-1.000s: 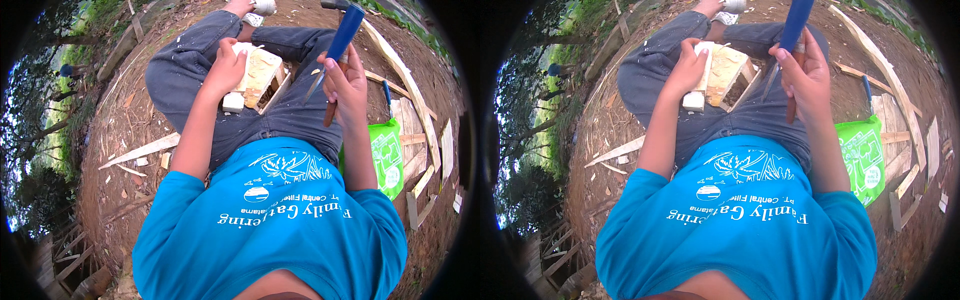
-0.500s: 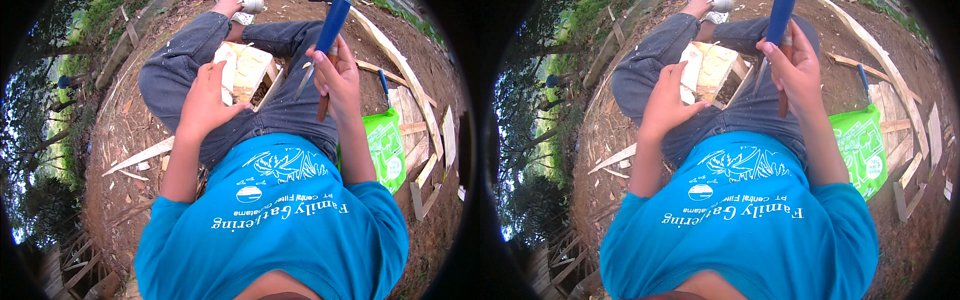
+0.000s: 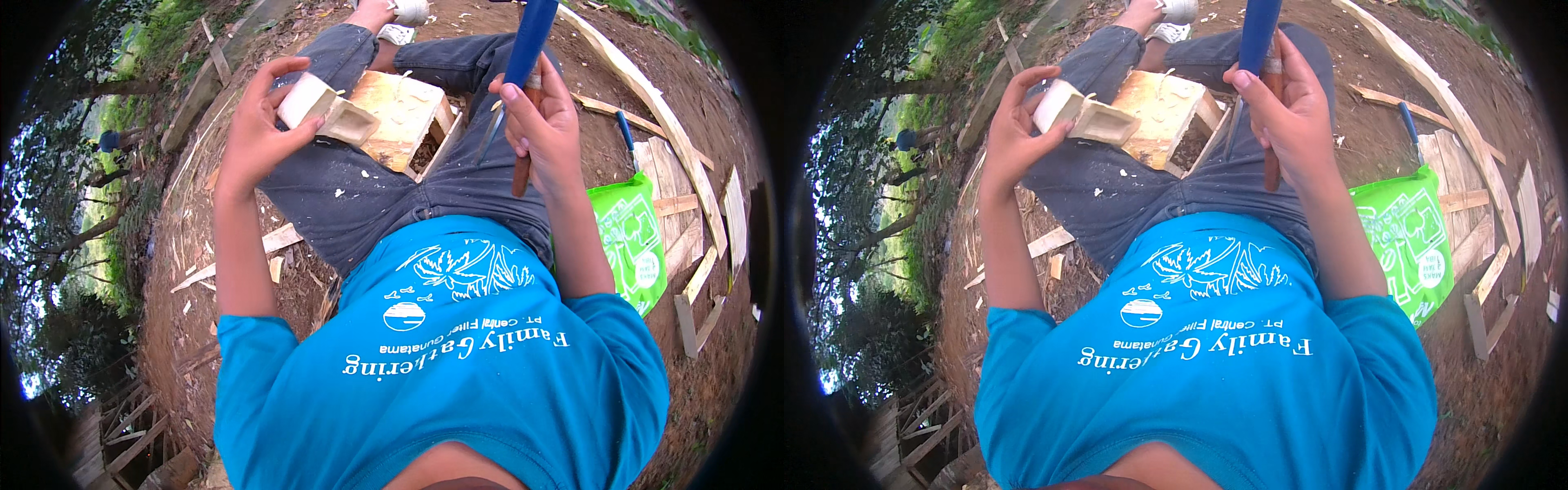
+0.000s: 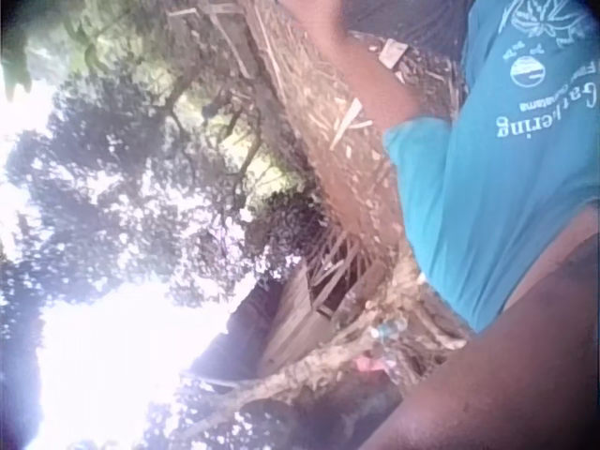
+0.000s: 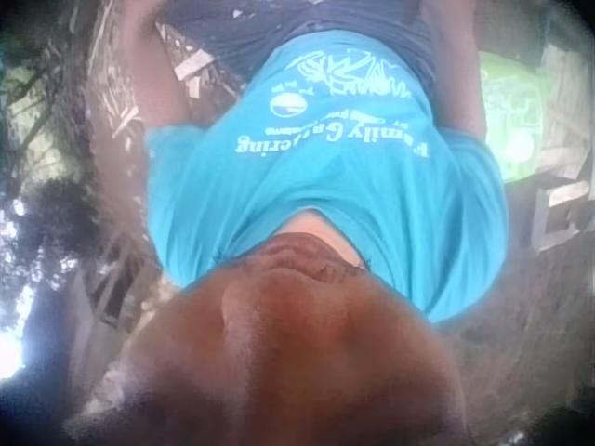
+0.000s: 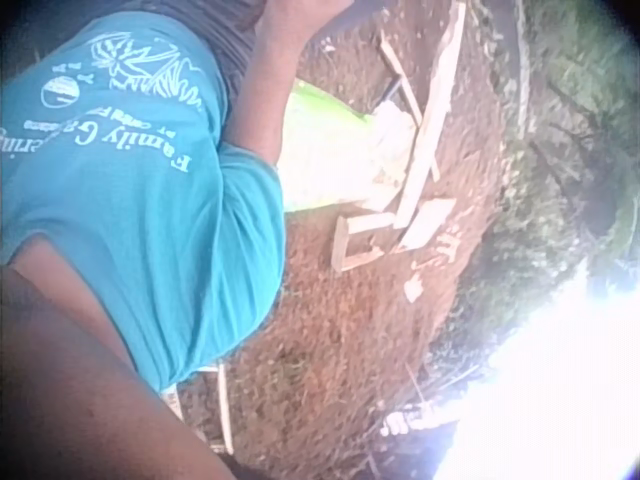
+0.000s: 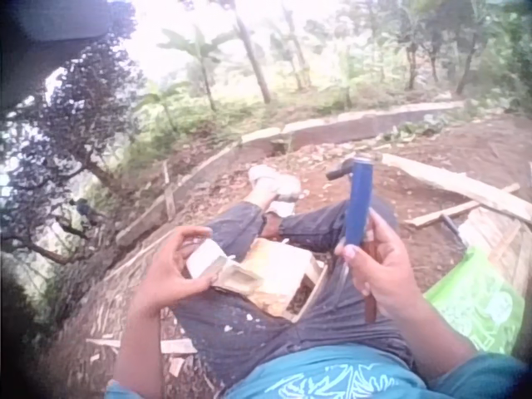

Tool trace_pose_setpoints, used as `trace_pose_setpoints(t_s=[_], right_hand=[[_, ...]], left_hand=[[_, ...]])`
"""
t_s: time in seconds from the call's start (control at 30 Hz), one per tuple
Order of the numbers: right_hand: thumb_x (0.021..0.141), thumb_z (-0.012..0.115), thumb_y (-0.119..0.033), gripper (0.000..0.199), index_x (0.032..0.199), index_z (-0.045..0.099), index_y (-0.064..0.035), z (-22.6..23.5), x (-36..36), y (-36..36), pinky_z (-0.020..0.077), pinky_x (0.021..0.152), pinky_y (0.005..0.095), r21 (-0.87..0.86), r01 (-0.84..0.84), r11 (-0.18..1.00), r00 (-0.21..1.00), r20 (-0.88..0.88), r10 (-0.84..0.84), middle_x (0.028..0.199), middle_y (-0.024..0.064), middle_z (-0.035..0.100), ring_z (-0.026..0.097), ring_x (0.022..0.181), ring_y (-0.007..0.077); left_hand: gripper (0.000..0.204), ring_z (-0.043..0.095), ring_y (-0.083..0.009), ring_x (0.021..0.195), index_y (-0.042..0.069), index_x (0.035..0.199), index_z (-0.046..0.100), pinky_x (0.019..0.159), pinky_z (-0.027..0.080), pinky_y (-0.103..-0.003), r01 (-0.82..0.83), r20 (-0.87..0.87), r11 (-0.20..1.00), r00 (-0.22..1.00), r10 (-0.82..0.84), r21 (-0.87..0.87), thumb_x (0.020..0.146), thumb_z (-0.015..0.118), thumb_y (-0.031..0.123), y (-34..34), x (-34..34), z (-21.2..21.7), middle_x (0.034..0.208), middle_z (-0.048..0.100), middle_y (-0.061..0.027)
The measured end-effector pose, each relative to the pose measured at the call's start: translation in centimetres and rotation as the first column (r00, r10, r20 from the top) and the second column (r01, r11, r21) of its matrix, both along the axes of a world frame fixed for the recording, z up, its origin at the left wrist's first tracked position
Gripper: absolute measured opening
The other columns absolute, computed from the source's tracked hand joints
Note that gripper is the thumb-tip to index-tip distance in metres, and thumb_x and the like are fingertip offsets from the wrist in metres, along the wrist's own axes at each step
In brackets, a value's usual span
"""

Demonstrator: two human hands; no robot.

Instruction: The person carves a wooden piece using a hammer and a chisel while sitting on the ground outdoors.

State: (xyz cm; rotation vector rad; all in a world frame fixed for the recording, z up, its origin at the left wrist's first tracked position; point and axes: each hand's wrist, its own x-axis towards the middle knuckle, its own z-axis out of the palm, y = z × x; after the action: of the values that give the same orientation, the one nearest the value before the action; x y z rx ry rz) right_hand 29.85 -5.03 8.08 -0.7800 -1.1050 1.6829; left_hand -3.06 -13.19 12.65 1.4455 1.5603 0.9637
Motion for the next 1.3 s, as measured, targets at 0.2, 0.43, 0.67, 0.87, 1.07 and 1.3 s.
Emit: trace_pose_setpoints(t_s=[0.2, 0.43, 0.67, 0.87, 1.07, 1.3], right_hand=[[0.097, 0.071, -0.016, 0.065, 0.153, 0.041, 0.0002, 0.0, -1.5, 0.2, 0.0353, 0.046, 0.0172, 0.057, -0.051, 0.997, 0.998, 0.034, 0.049, 0.105, 0.0103, 0.071, 0.053, 0.058, 0.0026], [0.099, 0.068, -0.013, 0.067, 0.156, 0.035, -0.0007, 1.8, -6.3, 3.3, 0.0439, 0.053, 0.0187, 0.164, -0.176, 0.971, 0.983, 0.074, 0.166, 0.111, 0.0089, 0.068, 0.063, 0.071, 0.0059], [0.099, 0.064, -0.003, 0.068, 0.159, 0.031, -0.0042, 3.4, -12.0, 6.6, 0.0545, 0.061, 0.0246, 0.202, -0.326, 0.923, 0.943, 0.003, 0.332, 0.105, 0.0041, 0.061, 0.065, 0.072, 0.0092], [0.1, 0.063, -0.004, 0.068, 0.158, 0.03, -0.0015, 2.3, -14.7, 6.8, 0.0556, 0.062, 0.0262, 0.242, -0.365, 0.899, 0.913, -0.094, 0.397, 0.104, 0.004, 0.06, 0.065, 0.073, 0.0113], [0.1, 0.064, -0.006, 0.066, 0.157, 0.031, -0.0001, 0.0, -15.8, 7.4, 0.0553, 0.065, 0.0275, 0.169, -0.384, 0.908, 0.922, 0.016, 0.387, 0.102, 0.0046, 0.062, 0.065, 0.073, 0.0121], [0.099, 0.065, -0.005, 0.06, 0.153, 0.038, 0.0001, -0.9, -15.6, 7.0, 0.0549, 0.065, 0.0266, 0.163, -0.359, 0.919, 0.93, -0.028, 0.368, 0.103, 0.0048, 0.062, 0.065, 0.073, 0.0115]], left_hand=[[0.052, 0.062, -0.0217, 0.119, 0.006, 0.132, 0.06, 0.105, 0.046, -0.035, 0.144, -0.224, 0.985, 0.967, -0.119, 0.099, 0.081, 0.071, 0.007, 1.2, -1.8, -0.8, 0.131, 0.062, -0.008], [0.043, 0.058, -0.0218, 0.127, 0.007, 0.13, 0.061, 0.111, 0.043, -0.037, 0.113, -0.52, 0.987, 0.854, -0.038, 0.115, 0.087, 0.066, 0.006, 2.2, -2.7, -0.9, 0.134, 0.061, -0.0077], [0.039, 0.058, -0.0186, 0.124, 0.005, 0.127, 0.059, 0.11, 0.043, -0.035, 0.206, -0.36, 0.977, 0.917, -0.171, 0.06, 0.088, 0.063, 0.006, 4.3, -4.3, -1.8, 0.13, 0.062, -0.0062], [0.037, 0.063, -0.0218, 0.112, 0.005, 0.121, 0.064, 0.1, 0.049, -0.035, 0.164, -0.294, 0.985, 0.945, -0.143, 0.05, 0.087, 0.069, 0.019, 4.6, -4.7, -2.1, 0.119, 0.066, -0.0088], [0.04, 0.06, -0.018, 0.114, 0.003, 0.122, 0.06, 0.102, 0.047, -0.036, 0.131, -0.539, 0.99, 0.831, -0.139, -0.053, 0.093, 0.073, 0.028, 6.4, -4.1, -1.1, 0.114, 0.065, -0.007], [0.033, 0.062, -0.0176, 0.104, 0.006, 0.125, 0.058, 0.092, 0.049, -0.034, 0.188, -0.535, 0.979, 0.837, -0.114, 0.085, 0.099, 0.067, 0.024, 7.9, -4.8, -3.4, 0.108, 0.066, -0.0067]])
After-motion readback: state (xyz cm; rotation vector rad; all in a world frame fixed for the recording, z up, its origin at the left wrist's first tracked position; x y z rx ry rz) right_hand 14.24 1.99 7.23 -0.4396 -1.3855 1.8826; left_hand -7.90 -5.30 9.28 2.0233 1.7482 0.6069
